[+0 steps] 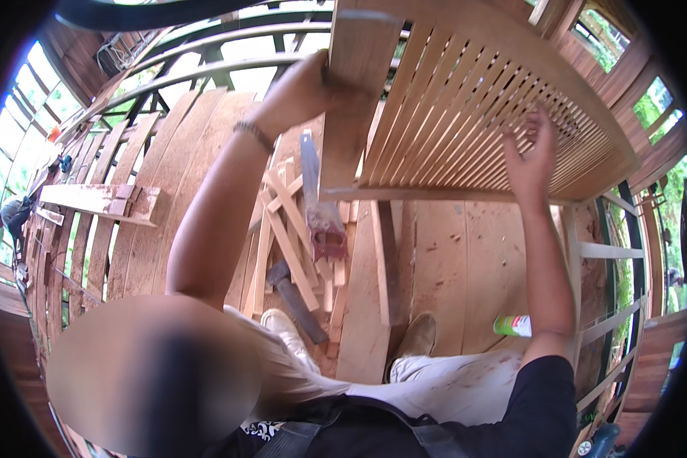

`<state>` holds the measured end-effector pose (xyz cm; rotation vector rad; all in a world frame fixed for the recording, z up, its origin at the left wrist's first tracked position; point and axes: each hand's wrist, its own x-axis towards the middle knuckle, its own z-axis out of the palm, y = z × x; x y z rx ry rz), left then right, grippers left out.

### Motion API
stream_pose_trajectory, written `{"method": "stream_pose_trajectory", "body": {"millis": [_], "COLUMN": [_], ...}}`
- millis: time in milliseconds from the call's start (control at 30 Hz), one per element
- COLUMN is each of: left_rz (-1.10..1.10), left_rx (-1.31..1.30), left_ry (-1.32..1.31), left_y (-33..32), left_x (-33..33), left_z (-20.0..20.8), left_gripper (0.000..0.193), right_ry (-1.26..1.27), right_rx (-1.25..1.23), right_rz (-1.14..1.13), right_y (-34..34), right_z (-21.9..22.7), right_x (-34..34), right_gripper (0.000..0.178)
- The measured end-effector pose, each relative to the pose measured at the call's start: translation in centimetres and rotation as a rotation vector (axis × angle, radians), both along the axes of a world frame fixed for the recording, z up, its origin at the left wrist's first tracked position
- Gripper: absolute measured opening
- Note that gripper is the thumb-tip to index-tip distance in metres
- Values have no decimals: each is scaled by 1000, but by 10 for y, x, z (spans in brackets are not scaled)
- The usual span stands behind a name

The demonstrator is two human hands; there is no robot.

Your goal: The person applies glue to a wooden slat and attaches it to a slatted wooden frame. They then use a clamp to secure the slat in place while the glue sets. The person adjusts the clamp and repositions the frame during the process.

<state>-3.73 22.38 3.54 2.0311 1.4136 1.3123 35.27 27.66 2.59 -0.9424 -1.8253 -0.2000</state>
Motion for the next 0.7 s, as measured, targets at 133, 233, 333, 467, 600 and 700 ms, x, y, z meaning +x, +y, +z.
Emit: {"method": "stream_pose_trajectory", "body": {"millis": [133,233,333,467,600,700], "left_rz": [-54,-61,-89,-50,-59,-48], "left_rx": [-89,-121,-115,-97,-44,-36], "left_ry": [-47,-66,-62,42,106,170], "left_y": [-16,-25,-38,-62,-83,-92], "left_x": [-3,9,12,22,28,30], "left_z": [-7,-1,3,10,17,16], "left_gripper": [65,64,64,62,59,57], "right_ry": [-179,-347,-389,-434,-483,-442], "right_rx": [336,337,144,-4,-176,-253], "right_rz": [-151,-166,-110,71,94,156], "right_y": [-10,-4,7,14,-4,-13], "right_z": [80,114,128,138,147,143], "right_x": [20,40,50,82,99,103], "right_gripper": [79,83,87,84,63,53]}}
